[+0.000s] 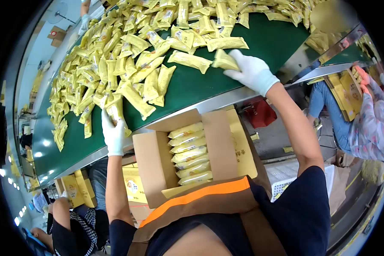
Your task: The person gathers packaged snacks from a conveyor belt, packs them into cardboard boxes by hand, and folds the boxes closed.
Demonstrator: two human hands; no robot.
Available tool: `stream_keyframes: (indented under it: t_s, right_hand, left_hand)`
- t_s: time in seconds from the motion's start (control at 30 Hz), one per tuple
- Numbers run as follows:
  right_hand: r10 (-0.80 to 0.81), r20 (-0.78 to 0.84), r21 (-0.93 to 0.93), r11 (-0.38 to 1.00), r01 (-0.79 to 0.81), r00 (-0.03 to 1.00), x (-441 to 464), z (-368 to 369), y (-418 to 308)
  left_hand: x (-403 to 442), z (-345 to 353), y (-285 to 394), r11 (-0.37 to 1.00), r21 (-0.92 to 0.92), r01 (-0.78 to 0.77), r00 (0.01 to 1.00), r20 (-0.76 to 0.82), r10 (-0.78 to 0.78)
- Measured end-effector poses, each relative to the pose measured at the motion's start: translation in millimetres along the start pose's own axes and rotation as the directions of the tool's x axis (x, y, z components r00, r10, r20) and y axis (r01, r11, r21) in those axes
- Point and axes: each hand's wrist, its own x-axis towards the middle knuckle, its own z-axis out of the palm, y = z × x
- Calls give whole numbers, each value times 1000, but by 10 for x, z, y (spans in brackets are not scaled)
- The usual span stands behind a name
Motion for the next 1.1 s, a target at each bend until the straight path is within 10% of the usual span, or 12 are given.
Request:
stream_keyframes:
  t_s: [0.07, 0.17, 0.2, 0.23, 0.3, 0.37, 0.43, 0.57, 0.7, 0.83, 0.97, 1.1]
  right_hand:
    - [-107, -145, 122, 985, 125, 984, 169, 26, -347]
    - [-82, -182, 192, 974, 118, 980, 827, 285, -707]
    - [-43, -116, 167, 984, 62, 992, 1119, 442, -735]
    - [-214, -10, -158, 965, 209, 977, 1308, 723, -681]
    - [25, -28, -175, 984, -30, 999, 1264, 747, -949]
    - [-49, -148, -241, 970, 12, 988, 1065, 898, -986]
    - [-124, 66, -164, 977, 133, 990, 815, 584, -951]
    - [-479, -64, -262, 855, 448, 876, 295, 401, -493]
    - [-2, 299, 80, 997, -23, 954, 326, 121, -120]
    - [-50, 15, 186, 981, 47, 999, 920, -112, 417]
    - [14, 261, 59, 998, -31, 965, 1265, 101, 635]
    - [70, 281, -139, 990, -31, 957, 831, -118, 165]
  left_hand:
    - [51, -143, 67, 882, -410, 232, 965, -16, -262]
    - [199, 99, 263, 933, -355, -64, 992, -127, 19]
    - [224, 173, 487, 991, -82, -102, 991, -101, 93]
    - [318, 351, 402, 981, -115, -155, 987, 17, 158]
    - [282, 464, 655, 995, 83, -47, 992, 120, 37]
    - [298, 462, 663, 996, 76, -53, 983, 182, 38]
    - [340, 400, 513, 991, -12, -131, 961, 245, 130]
    - [368, -115, 218, 668, 318, -673, 710, 528, 465]
    - [125, -140, 122, 868, 256, -426, 870, 378, 315]
    - [137, -6, -47, 934, 136, -331, 916, 283, 283]
    - [232, -52, -103, 987, 18, -157, 894, 427, 135]
    - [120, -114, 83, 902, 102, -419, 848, 398, 349]
